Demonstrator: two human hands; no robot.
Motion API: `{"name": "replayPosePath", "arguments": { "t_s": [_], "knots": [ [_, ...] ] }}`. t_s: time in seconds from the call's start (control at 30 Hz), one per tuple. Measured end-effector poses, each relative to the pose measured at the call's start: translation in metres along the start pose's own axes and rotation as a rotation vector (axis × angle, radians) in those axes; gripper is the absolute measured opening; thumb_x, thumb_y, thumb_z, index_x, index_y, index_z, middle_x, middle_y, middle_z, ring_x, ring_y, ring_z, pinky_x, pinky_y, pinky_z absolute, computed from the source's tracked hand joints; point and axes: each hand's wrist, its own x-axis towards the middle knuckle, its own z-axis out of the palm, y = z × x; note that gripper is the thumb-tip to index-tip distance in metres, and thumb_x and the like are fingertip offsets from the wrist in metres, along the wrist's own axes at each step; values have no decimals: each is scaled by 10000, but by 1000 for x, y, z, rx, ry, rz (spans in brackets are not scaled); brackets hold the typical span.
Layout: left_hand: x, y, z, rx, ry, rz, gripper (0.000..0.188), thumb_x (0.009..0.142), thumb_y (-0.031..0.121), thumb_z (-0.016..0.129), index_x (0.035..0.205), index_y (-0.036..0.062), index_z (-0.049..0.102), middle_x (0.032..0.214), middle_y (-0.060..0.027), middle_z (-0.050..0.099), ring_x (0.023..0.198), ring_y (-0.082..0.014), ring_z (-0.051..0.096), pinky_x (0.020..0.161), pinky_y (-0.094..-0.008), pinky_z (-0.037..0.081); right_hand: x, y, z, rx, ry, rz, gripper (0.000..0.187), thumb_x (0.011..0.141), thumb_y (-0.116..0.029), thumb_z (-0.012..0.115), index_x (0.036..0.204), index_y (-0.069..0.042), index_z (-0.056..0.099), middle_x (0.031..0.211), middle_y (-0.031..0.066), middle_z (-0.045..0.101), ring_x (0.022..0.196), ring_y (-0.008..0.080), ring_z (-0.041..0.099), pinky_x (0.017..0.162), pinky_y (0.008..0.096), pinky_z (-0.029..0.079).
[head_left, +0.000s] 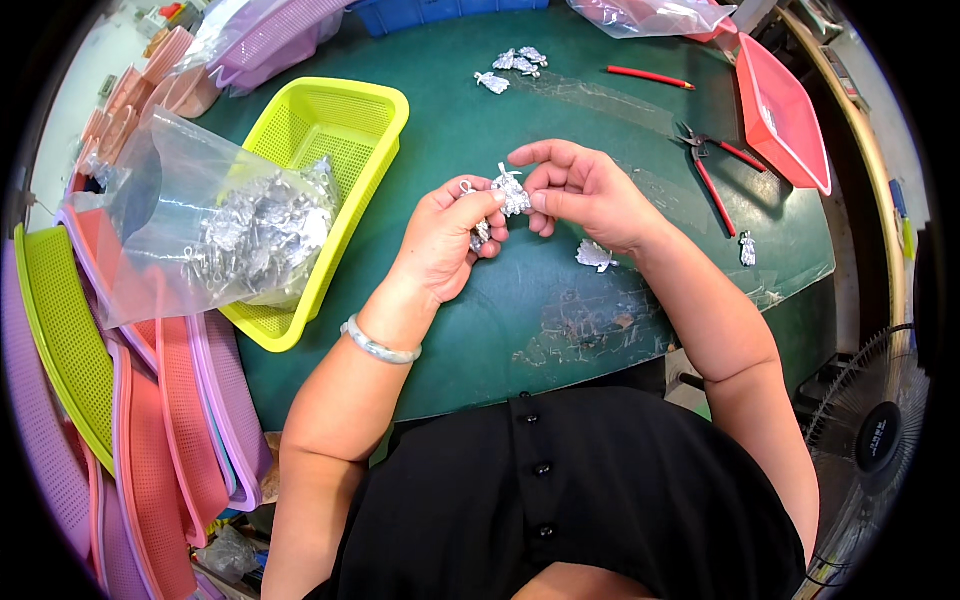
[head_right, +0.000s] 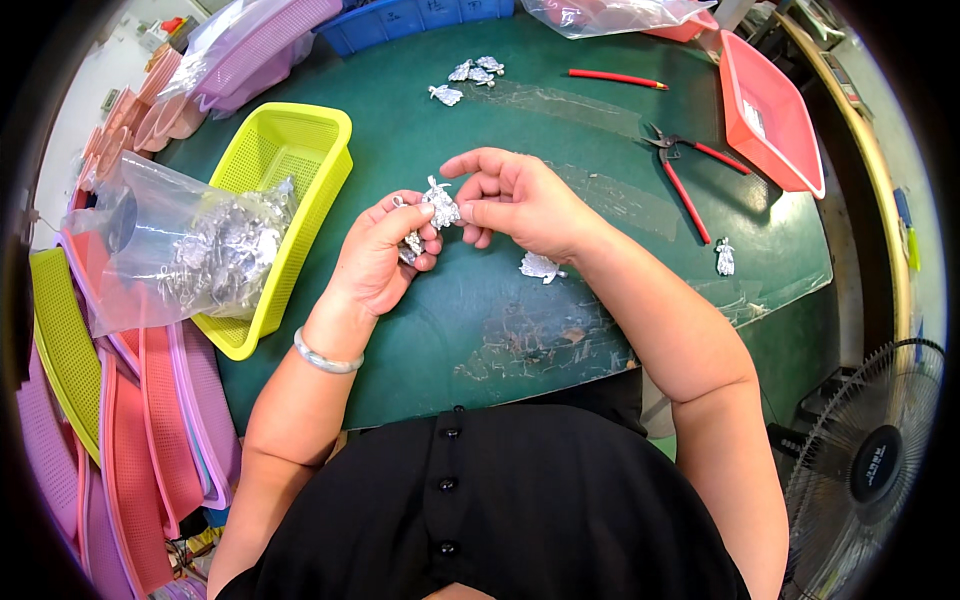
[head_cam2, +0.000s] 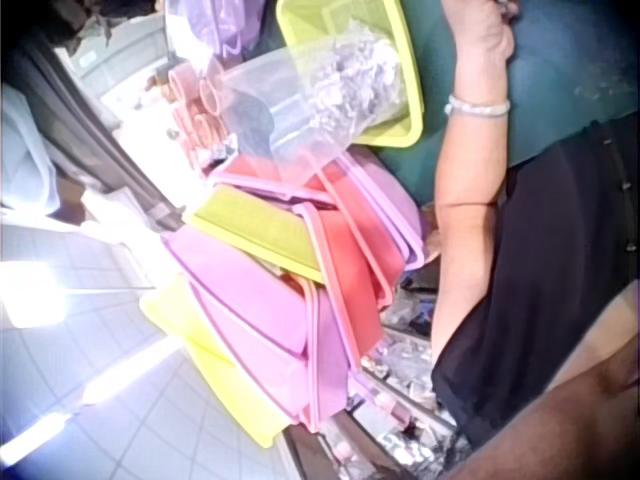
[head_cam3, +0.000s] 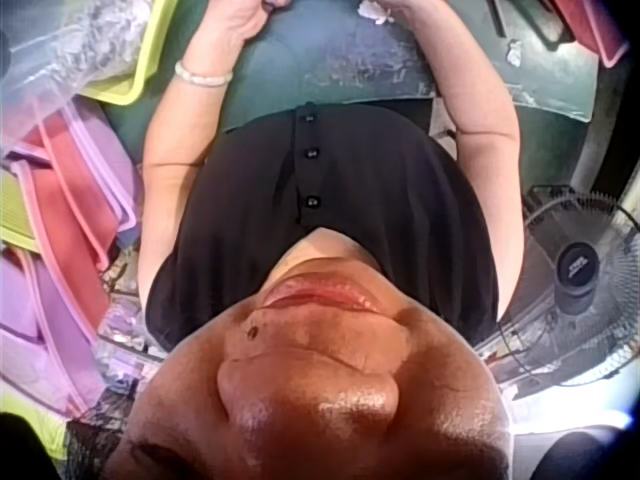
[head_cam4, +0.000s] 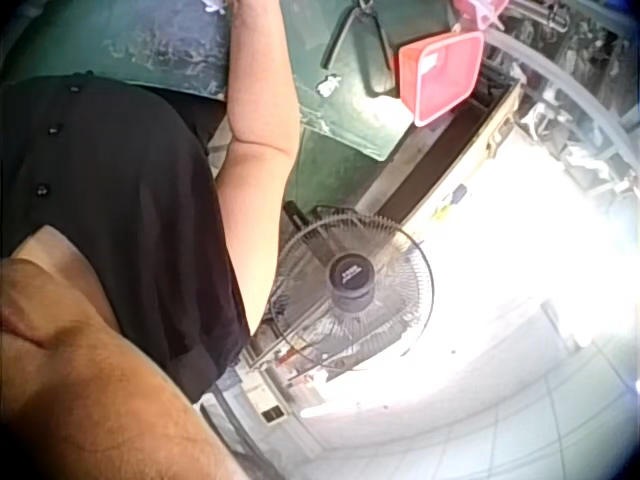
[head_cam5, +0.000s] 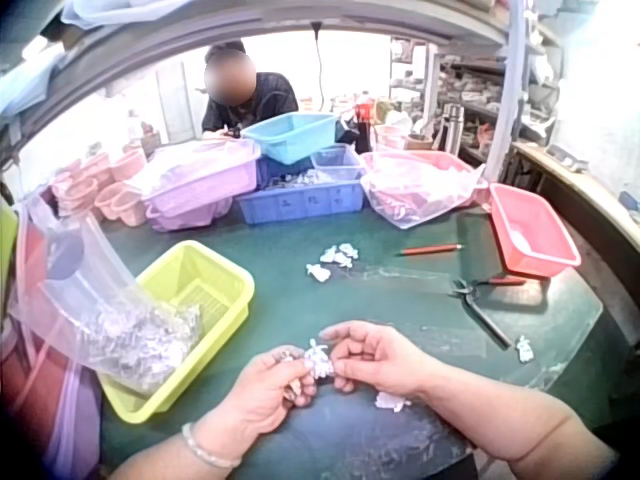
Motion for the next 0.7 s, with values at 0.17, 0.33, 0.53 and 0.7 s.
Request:
{"name": "replayPosePath", "arguments": {
  "t_s": [0.17,0.33,0.53,0.7],
  "knots": [
    [0,0,0,-7,5,-2,94,816,108,572,871,64,510,664,-30,542,556,-120,521,450,-210,389,0,2,-1,-2,3,-6,349,821,7,531,1159,32,447,797,48,567,664,106,565,589,225,462],
    [0,-1,-1,-1,1,5,91,816,104,570,871,61,513,665,-33,545,554,-121,524,448,-211,391,0,1,0,-9,6,-4,345,823,6,524,1159,33,449,791,46,561,661,104,562,589,226,462],
    [0,0,-1,-1,-1,3,89,814,98,569,870,55,514,661,-37,544,552,-124,525,448,-211,391,0,1,-3,-50,19,-8,345,825,4,515,1161,31,446,803,48,569,680,95,543,608,217,457],
    [-1,0,1,27,0,-3,95,809,92,571,871,51,513,658,-38,542,554,-127,525,447,-212,386,2,4,-7,-54,57,-97,343,826,12,497,1166,21,451,847,48,572,702,92,536,628,220,455]
  ]
}}
